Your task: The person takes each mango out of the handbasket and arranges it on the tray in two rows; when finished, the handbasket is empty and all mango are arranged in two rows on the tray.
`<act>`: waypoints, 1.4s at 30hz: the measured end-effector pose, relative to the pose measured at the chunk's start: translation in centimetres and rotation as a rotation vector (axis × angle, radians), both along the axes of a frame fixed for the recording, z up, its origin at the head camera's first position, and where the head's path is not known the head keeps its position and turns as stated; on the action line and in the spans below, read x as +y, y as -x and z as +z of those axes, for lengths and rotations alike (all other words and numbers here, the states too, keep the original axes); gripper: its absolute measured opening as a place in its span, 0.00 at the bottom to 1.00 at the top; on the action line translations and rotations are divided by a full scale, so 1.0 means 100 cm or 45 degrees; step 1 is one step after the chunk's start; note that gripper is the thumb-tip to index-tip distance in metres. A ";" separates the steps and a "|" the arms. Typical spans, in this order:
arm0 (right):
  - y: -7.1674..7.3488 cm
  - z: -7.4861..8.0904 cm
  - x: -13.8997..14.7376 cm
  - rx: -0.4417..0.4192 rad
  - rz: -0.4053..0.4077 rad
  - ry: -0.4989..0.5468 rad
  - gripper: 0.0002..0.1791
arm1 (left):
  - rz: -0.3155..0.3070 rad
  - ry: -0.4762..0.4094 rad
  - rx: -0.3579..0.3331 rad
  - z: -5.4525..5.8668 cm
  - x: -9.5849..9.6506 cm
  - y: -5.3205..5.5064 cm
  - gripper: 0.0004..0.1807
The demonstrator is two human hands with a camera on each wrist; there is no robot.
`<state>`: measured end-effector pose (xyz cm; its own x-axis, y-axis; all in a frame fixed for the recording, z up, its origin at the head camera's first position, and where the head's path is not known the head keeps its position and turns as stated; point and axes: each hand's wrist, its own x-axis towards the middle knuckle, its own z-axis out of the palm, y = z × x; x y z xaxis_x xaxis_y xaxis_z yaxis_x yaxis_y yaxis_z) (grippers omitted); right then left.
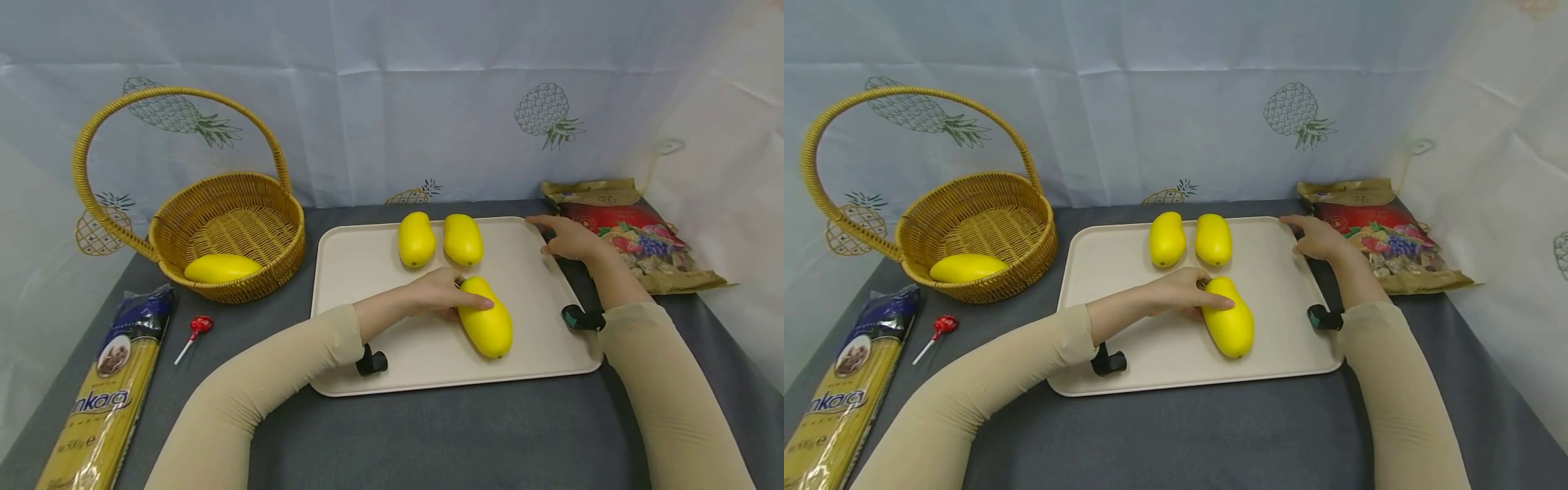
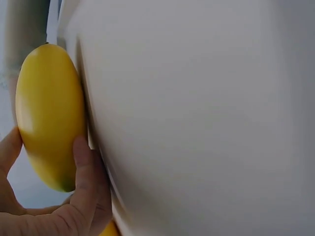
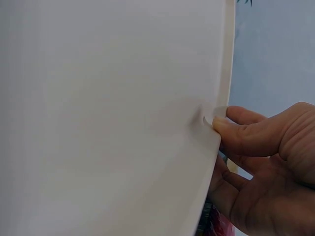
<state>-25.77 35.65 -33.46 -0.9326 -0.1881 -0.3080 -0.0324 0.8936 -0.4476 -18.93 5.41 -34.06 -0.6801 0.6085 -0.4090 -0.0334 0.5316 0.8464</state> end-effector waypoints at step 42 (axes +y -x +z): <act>0.000 0.001 -0.001 -0.005 0.009 -0.010 0.40 | -0.023 -0.033 0.020 0.060 -0.044 0.012 0.39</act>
